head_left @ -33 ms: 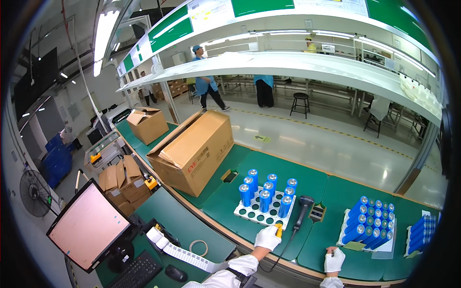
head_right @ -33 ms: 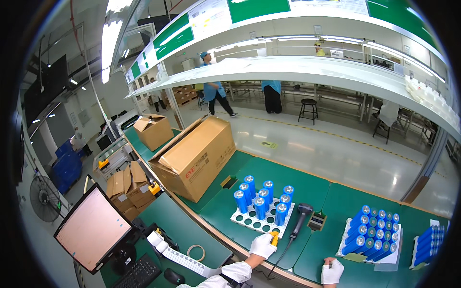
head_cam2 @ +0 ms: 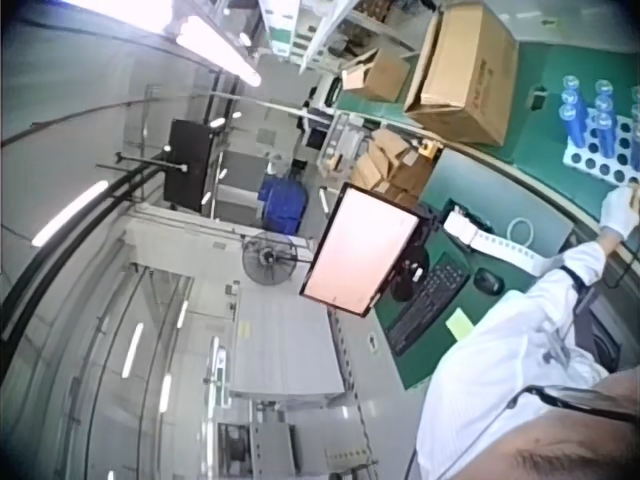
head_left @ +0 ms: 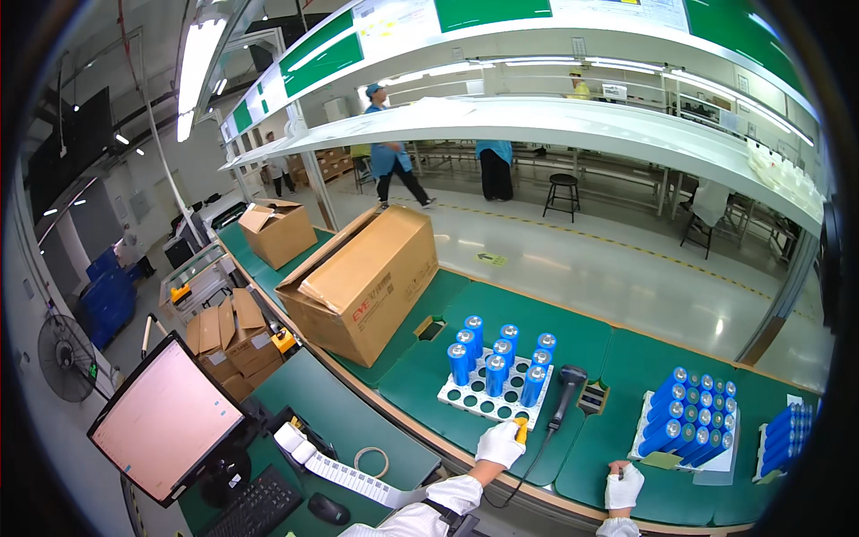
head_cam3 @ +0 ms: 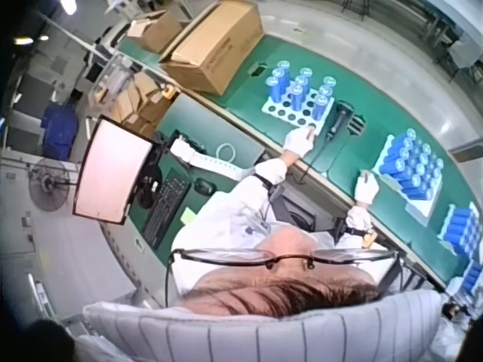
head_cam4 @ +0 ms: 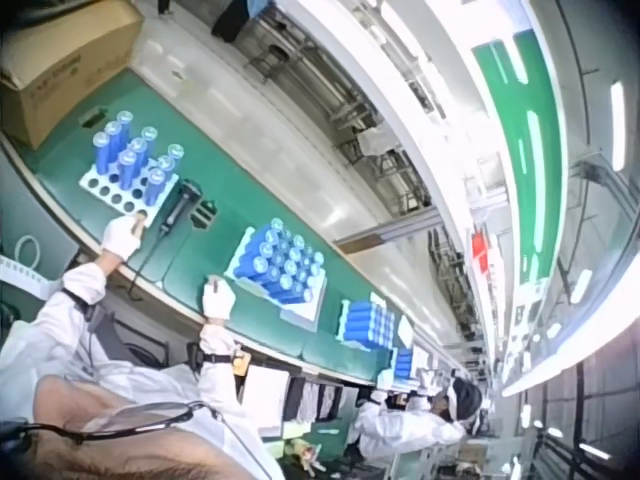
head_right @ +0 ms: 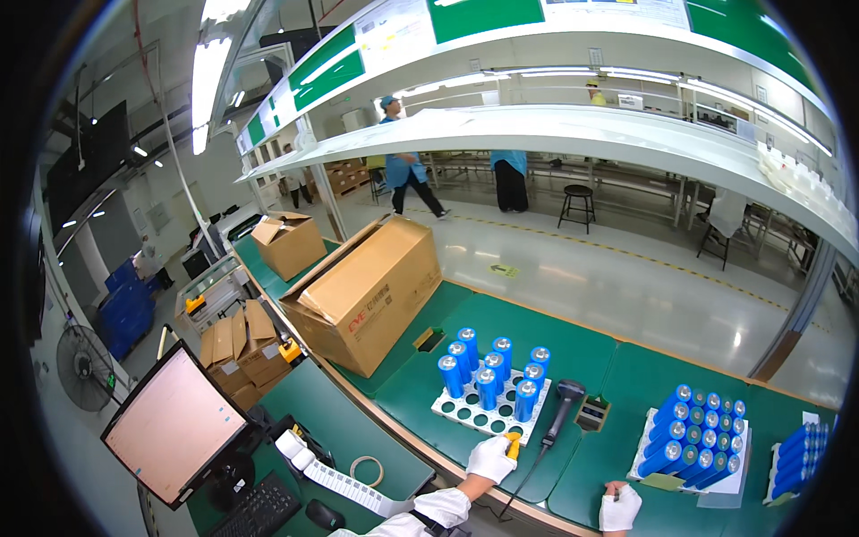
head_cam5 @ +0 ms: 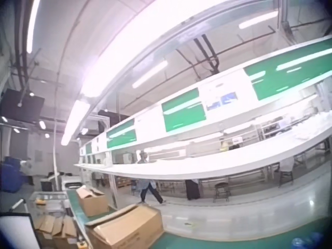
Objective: Scanning and packing large cylindrical battery cells into boxes at a manufacturing station.
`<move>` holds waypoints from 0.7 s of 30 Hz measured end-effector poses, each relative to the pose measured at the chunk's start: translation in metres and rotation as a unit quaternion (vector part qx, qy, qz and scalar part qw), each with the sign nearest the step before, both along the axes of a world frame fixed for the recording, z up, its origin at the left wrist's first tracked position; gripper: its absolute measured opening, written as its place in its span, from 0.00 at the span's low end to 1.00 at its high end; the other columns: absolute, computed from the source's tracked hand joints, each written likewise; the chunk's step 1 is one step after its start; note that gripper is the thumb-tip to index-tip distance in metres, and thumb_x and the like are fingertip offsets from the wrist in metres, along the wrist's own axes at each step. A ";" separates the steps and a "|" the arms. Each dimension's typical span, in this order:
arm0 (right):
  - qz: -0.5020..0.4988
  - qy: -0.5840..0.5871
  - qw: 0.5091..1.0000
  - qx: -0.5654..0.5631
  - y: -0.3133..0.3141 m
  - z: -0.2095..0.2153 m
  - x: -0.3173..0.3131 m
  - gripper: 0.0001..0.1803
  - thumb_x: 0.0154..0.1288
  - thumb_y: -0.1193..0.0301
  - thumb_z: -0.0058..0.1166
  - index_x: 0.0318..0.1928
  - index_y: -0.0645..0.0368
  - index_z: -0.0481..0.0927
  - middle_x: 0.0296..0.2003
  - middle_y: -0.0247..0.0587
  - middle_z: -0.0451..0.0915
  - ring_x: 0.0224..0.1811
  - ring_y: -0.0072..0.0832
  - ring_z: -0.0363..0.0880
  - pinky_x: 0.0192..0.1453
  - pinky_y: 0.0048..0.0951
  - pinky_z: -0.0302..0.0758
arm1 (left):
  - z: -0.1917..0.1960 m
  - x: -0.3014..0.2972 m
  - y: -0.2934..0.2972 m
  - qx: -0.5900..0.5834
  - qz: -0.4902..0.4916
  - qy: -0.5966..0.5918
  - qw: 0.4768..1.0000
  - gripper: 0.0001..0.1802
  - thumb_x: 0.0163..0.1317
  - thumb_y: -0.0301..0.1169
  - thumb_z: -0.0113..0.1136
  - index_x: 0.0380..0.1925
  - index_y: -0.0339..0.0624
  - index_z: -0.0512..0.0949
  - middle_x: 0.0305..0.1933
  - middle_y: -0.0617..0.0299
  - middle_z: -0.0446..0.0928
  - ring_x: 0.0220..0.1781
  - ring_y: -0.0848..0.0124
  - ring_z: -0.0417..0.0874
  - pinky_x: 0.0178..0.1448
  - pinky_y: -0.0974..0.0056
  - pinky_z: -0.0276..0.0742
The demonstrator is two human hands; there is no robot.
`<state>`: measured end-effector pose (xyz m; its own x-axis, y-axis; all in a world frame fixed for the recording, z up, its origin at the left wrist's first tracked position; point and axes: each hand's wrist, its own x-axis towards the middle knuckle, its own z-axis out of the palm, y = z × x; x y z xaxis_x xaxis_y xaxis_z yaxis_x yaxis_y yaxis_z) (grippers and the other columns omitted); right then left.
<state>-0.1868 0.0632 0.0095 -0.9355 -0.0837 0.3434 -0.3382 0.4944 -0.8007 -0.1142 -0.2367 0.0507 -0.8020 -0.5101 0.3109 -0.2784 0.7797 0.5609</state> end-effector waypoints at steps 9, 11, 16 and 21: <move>-0.002 0.052 0.998 0.032 0.006 -0.004 -0.003 0.05 0.58 0.76 0.54 0.26 0.61 0.79 0.18 0.39 0.75 0.17 0.26 0.70 0.24 0.29 0.65 | 0.004 -0.001 0.002 0.040 -0.016 -0.030 0.999 0.09 0.53 0.36 0.61 0.33 0.45 0.78 0.34 0.51 0.81 0.36 0.50 0.82 0.41 0.49 0.78; 0.008 0.053 0.998 0.023 0.004 -0.004 -0.004 0.05 0.59 0.76 0.54 0.26 0.61 0.79 0.18 0.40 0.75 0.17 0.26 0.70 0.24 0.30 0.65 | -0.004 0.000 -0.001 0.022 -0.016 -0.013 1.000 0.14 0.54 0.35 0.61 0.42 0.49 0.80 0.34 0.52 0.81 0.35 0.51 0.83 0.40 0.51 0.79; 0.006 0.058 0.998 0.037 0.008 -0.007 -0.003 0.05 0.60 0.76 0.53 0.27 0.62 0.78 0.18 0.39 0.74 0.18 0.26 0.70 0.24 0.30 0.65 | -0.004 -0.001 0.001 0.024 -0.020 -0.001 0.999 0.14 0.54 0.35 0.61 0.42 0.49 0.80 0.34 0.53 0.81 0.35 0.52 0.83 0.39 0.52 0.79; 0.021 0.080 0.996 0.022 0.005 -0.004 -0.002 0.05 0.60 0.76 0.53 0.27 0.62 0.78 0.18 0.40 0.74 0.17 0.27 0.71 0.24 0.30 0.66 | -0.002 0.002 0.000 0.019 -0.011 -0.009 1.000 0.14 0.54 0.35 0.61 0.42 0.50 0.80 0.35 0.54 0.82 0.35 0.53 0.83 0.40 0.52 0.79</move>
<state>-0.1887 0.0680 0.0052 -0.8644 -0.1396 0.4831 -0.4810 0.5098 -0.7133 -0.1122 -0.2364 0.0490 -0.8186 -0.5029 0.2776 -0.2708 0.7640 0.5856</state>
